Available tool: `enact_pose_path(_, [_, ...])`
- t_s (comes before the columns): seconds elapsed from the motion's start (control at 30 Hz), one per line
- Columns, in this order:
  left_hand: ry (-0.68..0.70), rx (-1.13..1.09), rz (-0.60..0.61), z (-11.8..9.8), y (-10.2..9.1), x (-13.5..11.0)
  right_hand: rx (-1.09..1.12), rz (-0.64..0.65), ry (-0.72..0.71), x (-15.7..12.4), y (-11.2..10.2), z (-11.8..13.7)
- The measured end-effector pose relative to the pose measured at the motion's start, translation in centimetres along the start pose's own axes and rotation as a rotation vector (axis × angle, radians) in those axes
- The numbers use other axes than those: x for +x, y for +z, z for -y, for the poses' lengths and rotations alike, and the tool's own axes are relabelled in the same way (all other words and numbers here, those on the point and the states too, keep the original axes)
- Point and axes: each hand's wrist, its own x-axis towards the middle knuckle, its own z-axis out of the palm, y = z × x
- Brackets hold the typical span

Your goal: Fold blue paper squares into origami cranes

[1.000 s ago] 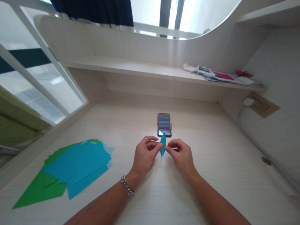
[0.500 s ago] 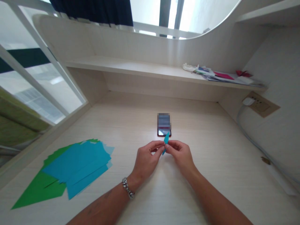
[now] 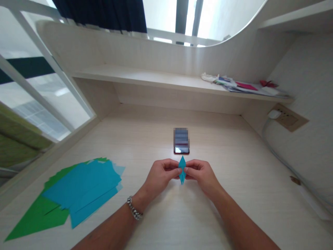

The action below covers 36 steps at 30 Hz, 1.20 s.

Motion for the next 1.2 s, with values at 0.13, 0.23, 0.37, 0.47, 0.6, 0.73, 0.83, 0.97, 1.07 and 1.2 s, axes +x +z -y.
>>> enact_pose_path(0.13, [-0.01, -0.089, -0.003, 0.08, -0.16, 0.03, 0.112, 0.019, 0.027, -0.14, 0.0, 0.11])
enact_pose_path(0.23, [0.011, -0.118, 0.002, 0.09, -0.21, 0.07, 0.133, 0.048, 0.027, -0.36, -0.04, 0.39])
enact_pose_path(0.37, [0.048, -0.043, 0.01, -0.06, -0.22, 0.03, 0.124, 0.097, 0.053, -0.54, -0.16, 0.87])
enact_pose_path(0.47, [0.111, 0.061, -0.002, -0.15, -0.17, -0.02, 0.064, 0.069, 0.053, -0.47, -0.23, 0.84])
enact_pose_path(0.6, [0.117, 0.103, -0.009, -0.32, -0.04, -0.09, -0.074, 0.033, -0.036, -0.27, -0.38, 0.42])
enact_pose_path(0.73, [0.063, 0.017, -0.01, -0.48, 0.05, -0.13, -0.211, 0.001, -0.16, -0.16, -0.61, 0.08])
enact_pose_path(0.83, [0.059, 0.049, -0.026, -0.37, 0.05, -0.08, -0.291, -0.007, -0.187, -0.18, -0.79, 0.03])
enact_pose_path(0.97, [0.063, 0.087, -0.027, -0.13, -0.01, -0.01, -0.321, 0.001, -0.185, -0.21, -0.93, 0.13])
enact_pose_path(1.07, [0.07, 0.099, -0.016, -0.09, -0.04, -0.04, -0.266, 0.031, -0.154, -0.19, -0.89, 0.25])
enact_pose_path(1.2, [0.091, 0.142, -0.018, -0.02, -0.06, -0.14, -0.166, 0.065, -0.11, -0.17, -0.74, 0.41])
